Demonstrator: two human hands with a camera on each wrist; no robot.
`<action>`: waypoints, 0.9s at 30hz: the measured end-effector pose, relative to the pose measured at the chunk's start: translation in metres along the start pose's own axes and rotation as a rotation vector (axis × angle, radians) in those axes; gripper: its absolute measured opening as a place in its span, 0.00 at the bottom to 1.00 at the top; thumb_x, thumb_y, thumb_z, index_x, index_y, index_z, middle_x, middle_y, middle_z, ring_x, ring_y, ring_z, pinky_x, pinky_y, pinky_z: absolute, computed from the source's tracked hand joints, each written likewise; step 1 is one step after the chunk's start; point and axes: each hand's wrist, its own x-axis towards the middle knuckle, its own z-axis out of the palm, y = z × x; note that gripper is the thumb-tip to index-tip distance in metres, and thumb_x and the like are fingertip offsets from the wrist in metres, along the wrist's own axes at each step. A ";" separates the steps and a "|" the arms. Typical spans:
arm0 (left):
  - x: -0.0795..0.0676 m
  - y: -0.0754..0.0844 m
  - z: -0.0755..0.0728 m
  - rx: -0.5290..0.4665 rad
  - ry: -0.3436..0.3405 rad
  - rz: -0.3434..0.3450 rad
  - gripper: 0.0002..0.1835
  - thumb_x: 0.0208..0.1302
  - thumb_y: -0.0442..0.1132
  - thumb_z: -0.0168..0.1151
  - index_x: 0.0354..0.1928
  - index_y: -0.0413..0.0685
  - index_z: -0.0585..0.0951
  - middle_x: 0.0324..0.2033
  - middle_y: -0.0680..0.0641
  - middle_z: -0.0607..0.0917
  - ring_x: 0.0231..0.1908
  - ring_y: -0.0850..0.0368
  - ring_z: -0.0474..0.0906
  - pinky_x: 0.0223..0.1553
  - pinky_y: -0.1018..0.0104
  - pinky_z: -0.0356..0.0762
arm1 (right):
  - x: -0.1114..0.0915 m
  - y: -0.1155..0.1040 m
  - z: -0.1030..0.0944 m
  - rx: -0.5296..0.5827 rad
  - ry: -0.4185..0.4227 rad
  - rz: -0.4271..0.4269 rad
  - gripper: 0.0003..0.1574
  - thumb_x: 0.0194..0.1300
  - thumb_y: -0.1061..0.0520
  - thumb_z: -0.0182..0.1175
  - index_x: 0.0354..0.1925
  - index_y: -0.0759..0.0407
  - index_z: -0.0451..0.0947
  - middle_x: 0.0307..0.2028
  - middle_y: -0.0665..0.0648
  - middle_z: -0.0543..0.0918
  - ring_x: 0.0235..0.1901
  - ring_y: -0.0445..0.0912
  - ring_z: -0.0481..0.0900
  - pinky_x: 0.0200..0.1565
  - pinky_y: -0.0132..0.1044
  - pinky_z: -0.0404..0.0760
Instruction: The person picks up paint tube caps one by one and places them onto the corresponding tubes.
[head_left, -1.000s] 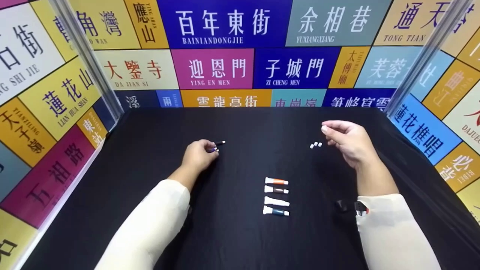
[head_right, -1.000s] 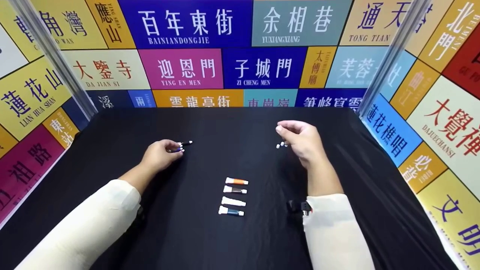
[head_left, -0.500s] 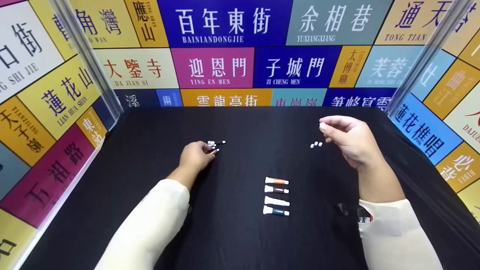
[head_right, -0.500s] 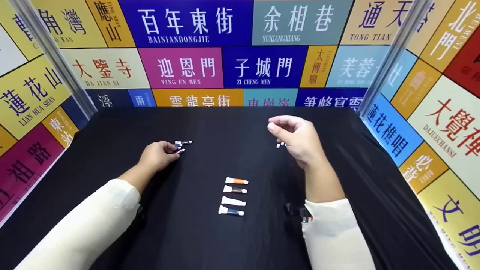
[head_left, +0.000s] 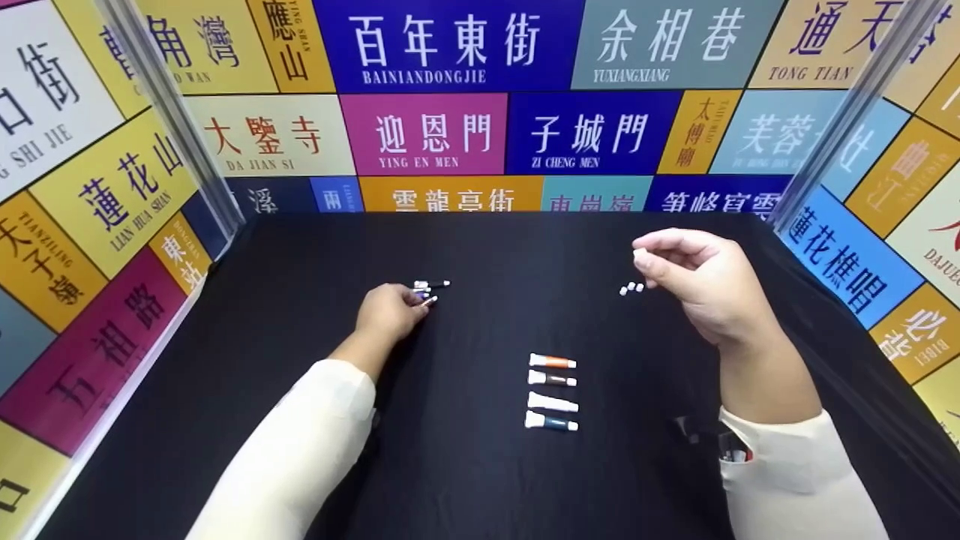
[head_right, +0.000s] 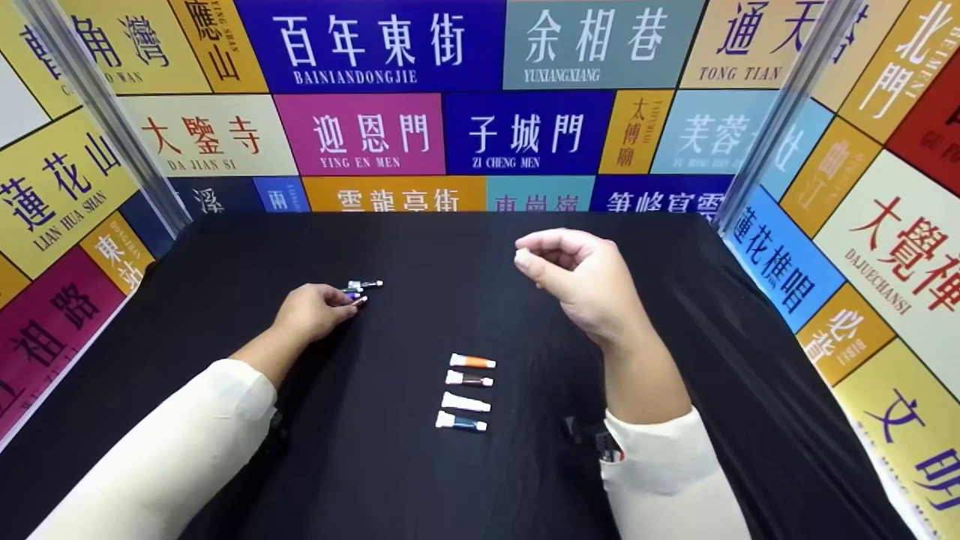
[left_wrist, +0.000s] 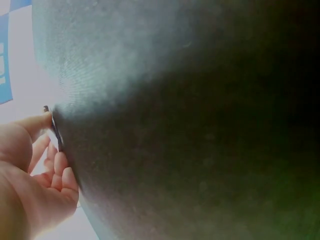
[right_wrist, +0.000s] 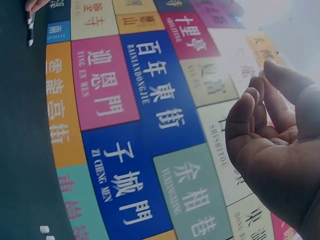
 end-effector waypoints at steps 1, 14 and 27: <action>0.000 0.001 -0.001 -0.009 0.006 0.002 0.09 0.67 0.45 0.74 0.42 0.49 0.93 0.44 0.46 0.94 0.50 0.45 0.88 0.60 0.52 0.82 | -0.001 -0.002 0.001 -0.011 -0.006 -0.004 0.10 0.65 0.76 0.66 0.45 0.74 0.87 0.32 0.52 0.89 0.26 0.44 0.82 0.36 0.31 0.86; -0.011 0.022 -0.006 -0.234 0.088 0.059 0.10 0.66 0.49 0.74 0.42 0.52 0.93 0.42 0.49 0.94 0.46 0.50 0.87 0.55 0.55 0.83 | -0.021 -0.027 0.012 -0.001 -0.066 -0.110 0.09 0.63 0.78 0.67 0.44 0.78 0.85 0.33 0.55 0.89 0.27 0.46 0.83 0.36 0.31 0.86; -0.026 0.044 -0.001 -0.367 0.169 0.168 0.08 0.64 0.45 0.76 0.41 0.52 0.94 0.34 0.52 0.93 0.37 0.57 0.86 0.44 0.67 0.83 | -0.033 -0.040 0.015 -0.025 -0.179 -0.211 0.10 0.63 0.79 0.66 0.44 0.81 0.82 0.37 0.51 0.89 0.32 0.41 0.85 0.39 0.27 0.87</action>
